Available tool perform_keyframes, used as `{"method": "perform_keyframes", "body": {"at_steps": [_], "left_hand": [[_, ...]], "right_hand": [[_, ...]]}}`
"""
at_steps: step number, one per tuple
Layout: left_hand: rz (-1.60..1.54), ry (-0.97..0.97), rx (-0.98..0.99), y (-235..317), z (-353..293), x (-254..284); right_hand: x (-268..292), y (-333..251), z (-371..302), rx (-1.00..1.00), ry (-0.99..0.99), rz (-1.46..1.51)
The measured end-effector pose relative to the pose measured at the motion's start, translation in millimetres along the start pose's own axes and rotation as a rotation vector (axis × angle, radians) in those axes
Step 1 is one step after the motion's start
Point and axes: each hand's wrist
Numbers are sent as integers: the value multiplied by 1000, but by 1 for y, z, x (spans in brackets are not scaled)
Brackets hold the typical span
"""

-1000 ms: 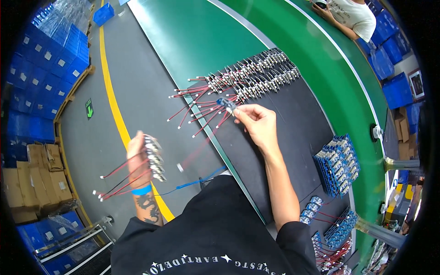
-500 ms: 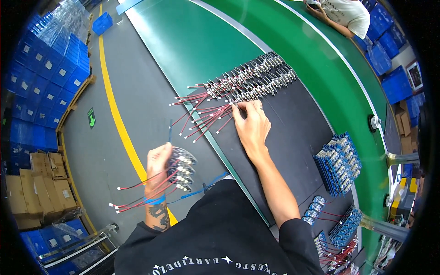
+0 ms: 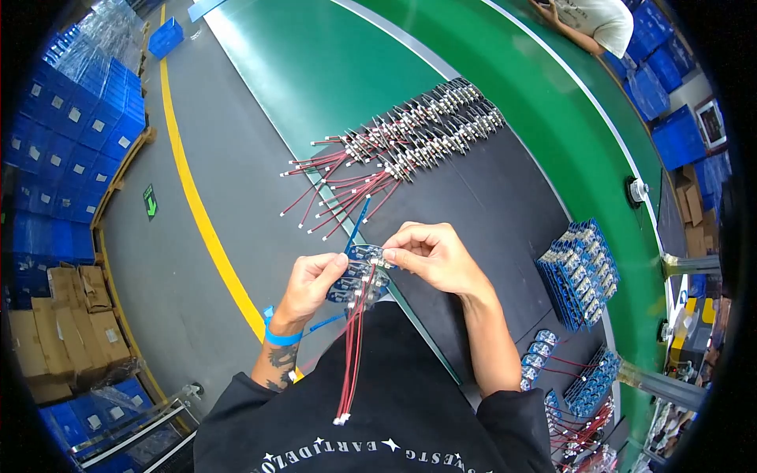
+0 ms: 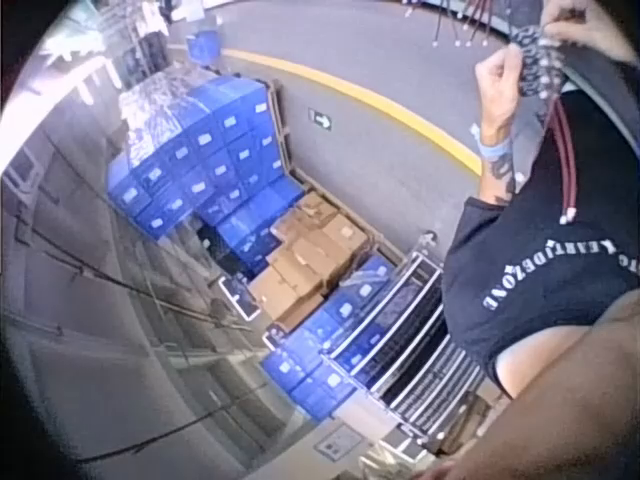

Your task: The person connects wires to PCB boards by hand, then organizes the completed units into plastic crates on a workbench.

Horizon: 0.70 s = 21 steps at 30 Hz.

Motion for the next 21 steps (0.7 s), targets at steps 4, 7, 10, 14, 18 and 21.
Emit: {"method": "perform_keyframes", "body": {"at_steps": [4,7,10,14,18,21], "left_hand": [[-228,-89,64,-1,-5,3],[-371,-103,110,-7,-8,12],[-394,-5,135,-1,-17,27],[-527,486,-131,19,-33,58],[-659,459,-329,35,-56,93],[-573,529,-345,37,-56,83]], "right_hand": [[4,4,6,-145,-100,39],[3,16,11,-173,-165,70],[1,13,18,-135,-130,40],[7,25,35,54,181,-210],[5,38,55,361,401,-737],[4,46,64,508,454,-1064]]}}
Point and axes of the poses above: each hand's wrist, its own z-axis towards the middle knuckle, its own x-axis out of the back of the hand, y = z × x, and after that the axes turned 11 degrees about x, right-handed
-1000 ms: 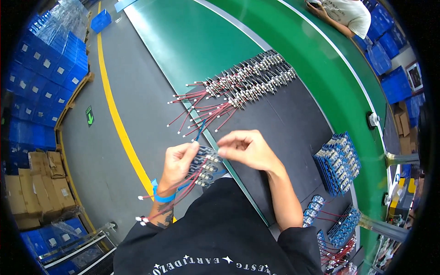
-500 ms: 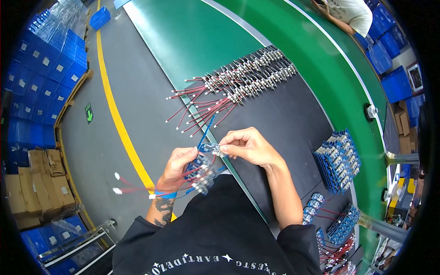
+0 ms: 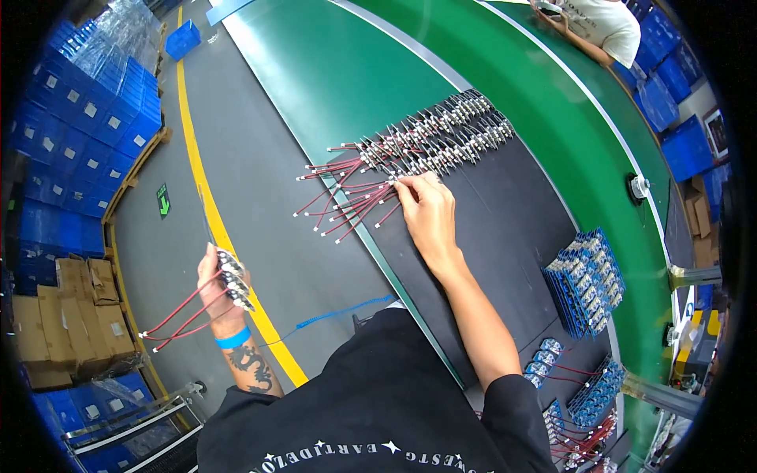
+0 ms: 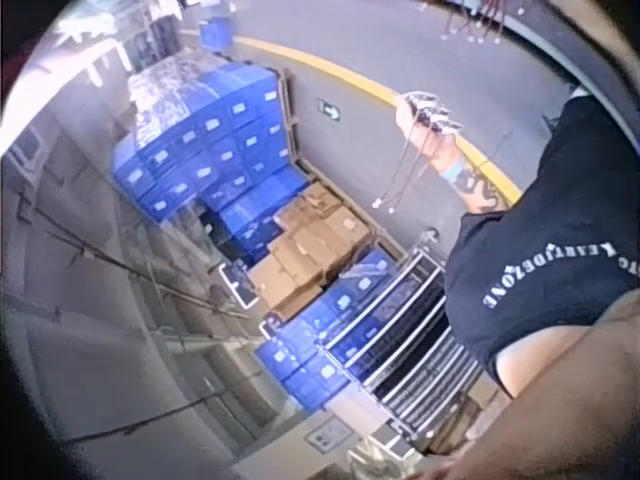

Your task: The person connects wires to PCB boards by hand, then organizes the completed units into plastic crates on a workbench.

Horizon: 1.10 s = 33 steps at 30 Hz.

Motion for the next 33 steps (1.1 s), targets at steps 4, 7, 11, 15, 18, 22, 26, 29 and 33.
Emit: {"method": "perform_keyframes", "body": {"at_steps": [4,7,11,15,18,22,26,29,33], "left_hand": [[209,3,34,-13,-8,-13],[296,-78,157,-23,-11,-24],[481,-209,142,-52,-14,-41],[591,-277,122,-74,-15,-64],[553,-365,167,-78,-14,-75],[560,-511,277,-79,-12,-61],[438,-514,363,-82,-12,-45],[274,-509,481,-72,-17,-44],[210,-209,328,-35,0,-4]], "right_hand": [[-4,-2,2,23,24,-110],[0,-6,2,54,-17,-215],[22,-30,-6,-100,-118,215],[57,-54,-11,-441,-717,950],[60,-47,-15,-491,-607,1026],[61,-41,-17,-532,-527,1088],[54,-36,-22,-610,-633,1139],[45,-36,-20,-580,-615,1124],[33,-20,-17,-476,-344,900]]}}
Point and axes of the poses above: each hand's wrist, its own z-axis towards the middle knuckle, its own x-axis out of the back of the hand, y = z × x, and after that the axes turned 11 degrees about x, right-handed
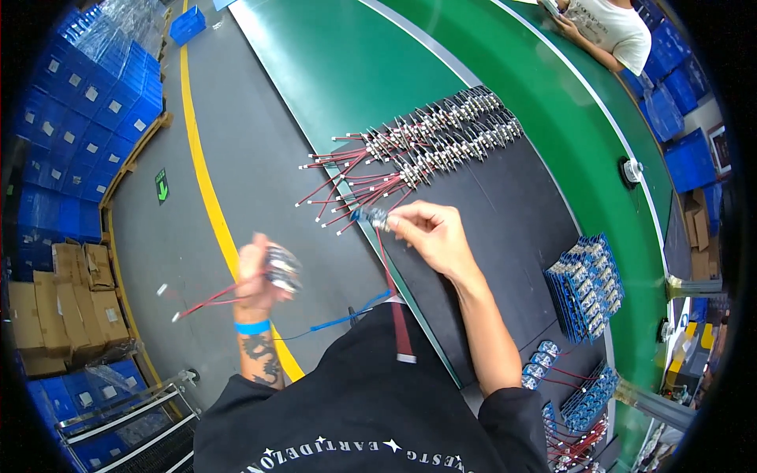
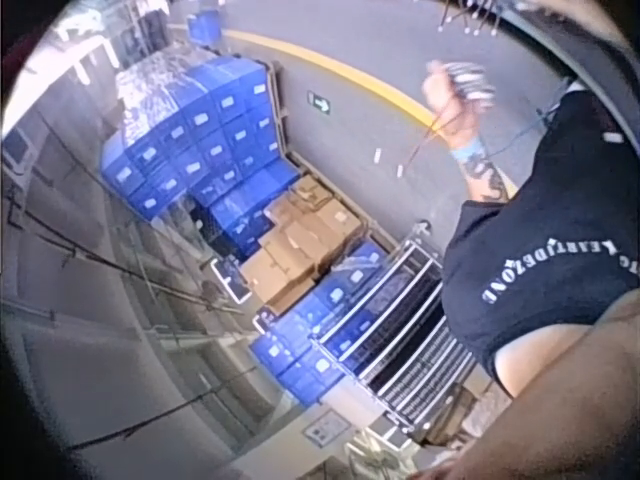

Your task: The person connects wires to PCB boards by hand, then organizes the completed units into plastic crates on a workbench.

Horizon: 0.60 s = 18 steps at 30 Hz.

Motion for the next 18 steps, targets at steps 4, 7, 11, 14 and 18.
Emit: {"method": "perform_keyframes", "body": {"at_steps": [4,7,11,14,18], "left_hand": [[-328,257,-330,39,-17,37],[-228,268,-410,45,-27,38],[-172,282,-347,34,-24,11],[-29,232,-282,23,-21,-2],[149,190,-211,14,-14,-17]], "right_hand": [[-9,12,18,250,214,-416],[-13,18,30,446,299,-799],[-20,22,31,469,333,-1109],[-20,23,30,398,336,-1185],[-19,29,29,380,372,-1201]]}}
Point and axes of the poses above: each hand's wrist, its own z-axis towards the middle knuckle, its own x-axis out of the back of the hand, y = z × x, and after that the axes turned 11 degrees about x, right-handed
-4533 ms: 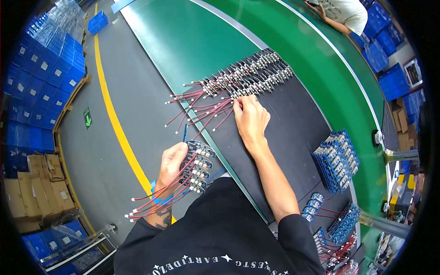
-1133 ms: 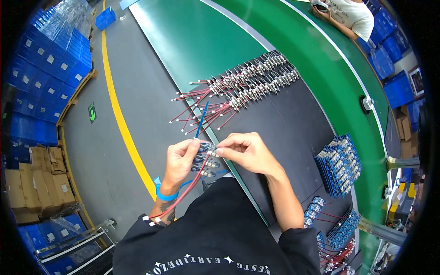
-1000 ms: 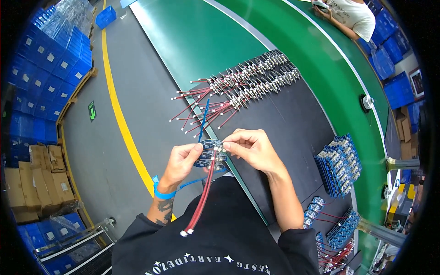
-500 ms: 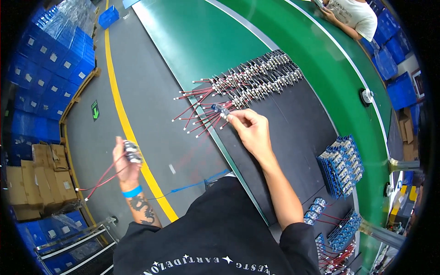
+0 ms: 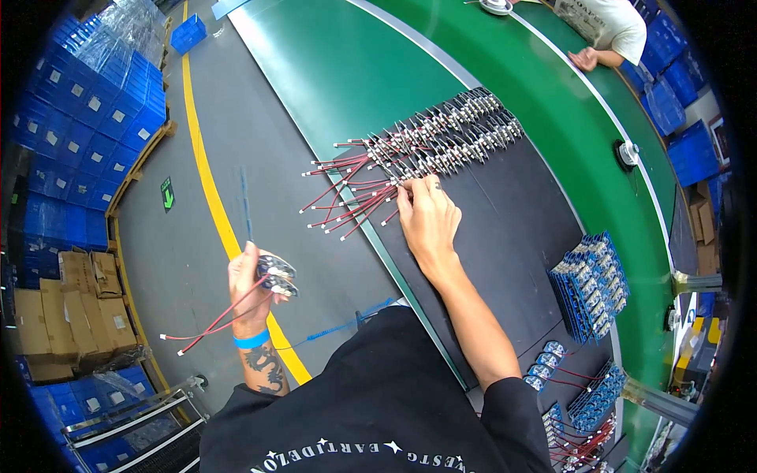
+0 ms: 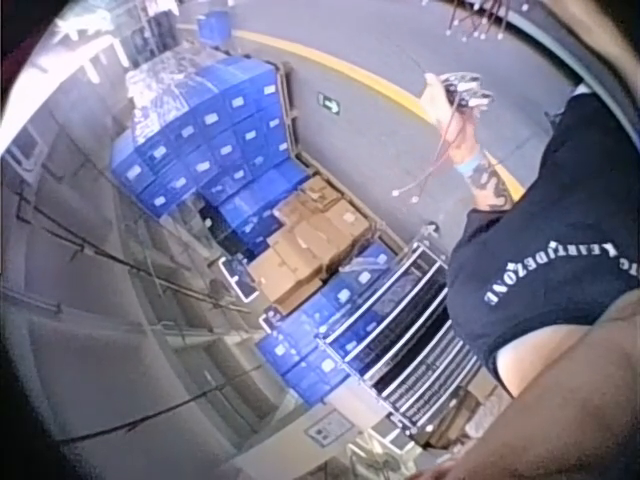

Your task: The person connects wires to PCB boards by hand, then organizes the completed units into plastic crates on a workbench.

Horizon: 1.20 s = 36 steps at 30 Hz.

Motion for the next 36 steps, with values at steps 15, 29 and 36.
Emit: {"method": "perform_keyframes", "body": {"at_steps": [15,29,36], "left_hand": [[269,-552,148,-42,-2,-103],[-281,-1039,625,-81,31,-136],[-134,-962,356,-82,42,-143]], "right_hand": [[121,15,-21,-301,-700,1138],[141,78,-16,-436,-628,1165],[121,129,-7,-521,-186,965]]}}
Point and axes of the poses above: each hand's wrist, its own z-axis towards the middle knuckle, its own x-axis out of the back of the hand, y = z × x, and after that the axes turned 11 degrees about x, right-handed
